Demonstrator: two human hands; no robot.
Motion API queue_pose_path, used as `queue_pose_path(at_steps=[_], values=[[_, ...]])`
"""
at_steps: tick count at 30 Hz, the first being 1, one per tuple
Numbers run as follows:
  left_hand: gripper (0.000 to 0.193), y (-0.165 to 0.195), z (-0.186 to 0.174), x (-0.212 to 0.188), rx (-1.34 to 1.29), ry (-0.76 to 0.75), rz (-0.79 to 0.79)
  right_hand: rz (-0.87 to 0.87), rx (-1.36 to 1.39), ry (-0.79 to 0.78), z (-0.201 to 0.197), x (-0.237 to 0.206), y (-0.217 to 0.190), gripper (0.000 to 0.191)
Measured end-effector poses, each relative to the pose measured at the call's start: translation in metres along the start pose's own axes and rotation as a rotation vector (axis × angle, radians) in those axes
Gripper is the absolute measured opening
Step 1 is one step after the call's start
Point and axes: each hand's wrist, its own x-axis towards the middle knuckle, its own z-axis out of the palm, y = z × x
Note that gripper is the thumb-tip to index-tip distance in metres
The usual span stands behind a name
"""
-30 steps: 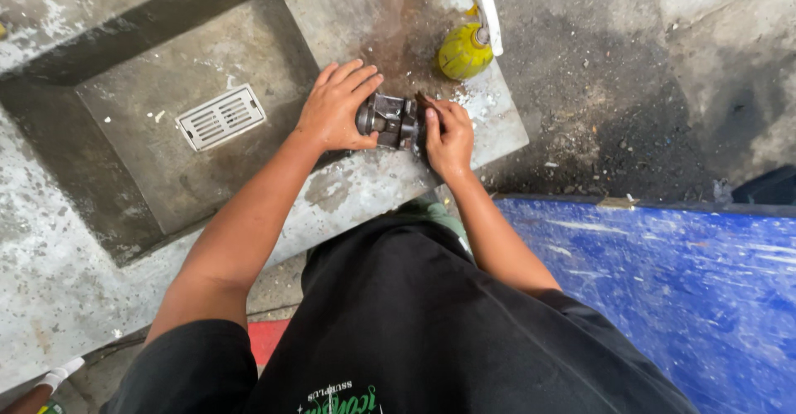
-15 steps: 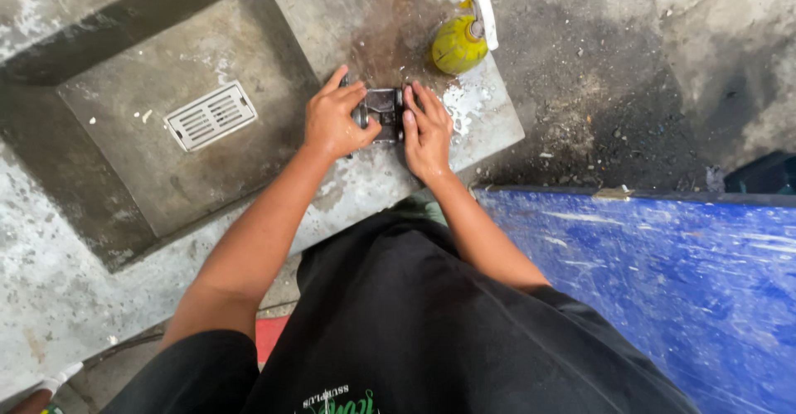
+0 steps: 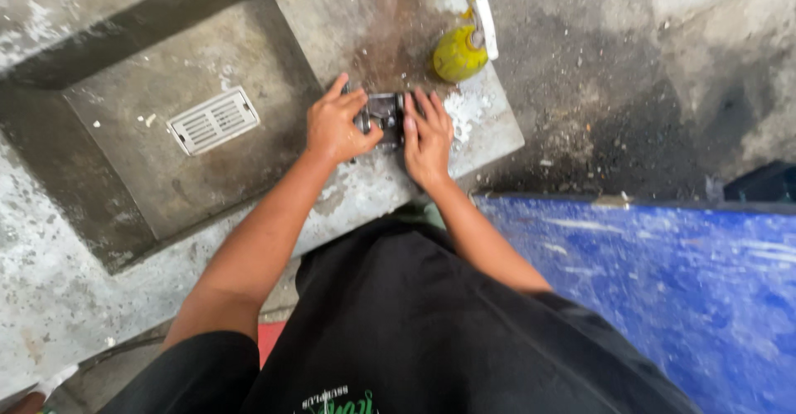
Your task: The person scrubs a small metal part with sandpaper on a concrete surface, rinses it under running water, and continues scrubbing different sides. The person handles the part and sandpaper directly, turning the part over to reach different areas.
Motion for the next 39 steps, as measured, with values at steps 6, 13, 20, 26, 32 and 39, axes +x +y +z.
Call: queue_pose_path(at_steps=[6,13,20,26,32,39], values=[[0.044,0.002,-0.003,0.006,-0.011,-0.03,-0.022,-0.021,0.017,0.0,-0.007,-0.003,0.0,0.038],[0.041,-0.002,-0.015,0.022,-0.055,-0.186,-0.029,0.018,-0.068,0.057,-0.035,-0.044,0.007,0.031],[0.039,-0.002,-0.02,0.034,-0.034,-0.229,0.009,0.05,-0.004,0.171,-0.012,-0.017,-0.001,0.033],[0.046,0.004,-0.025,0.056,0.07,-0.344,-0.166,0.005,-0.019,0.003,-0.009,-0.006,-0.004,0.036],[0.047,0.007,-0.029,0.075,0.104,-0.523,-0.231,0.031,0.005,-0.08,-0.013,0.011,0.005,0.038],[0.044,0.01,-0.029,0.074,0.096,-0.479,-0.301,0.03,0.101,-0.094,-0.013,0.006,0.003,0.037]])
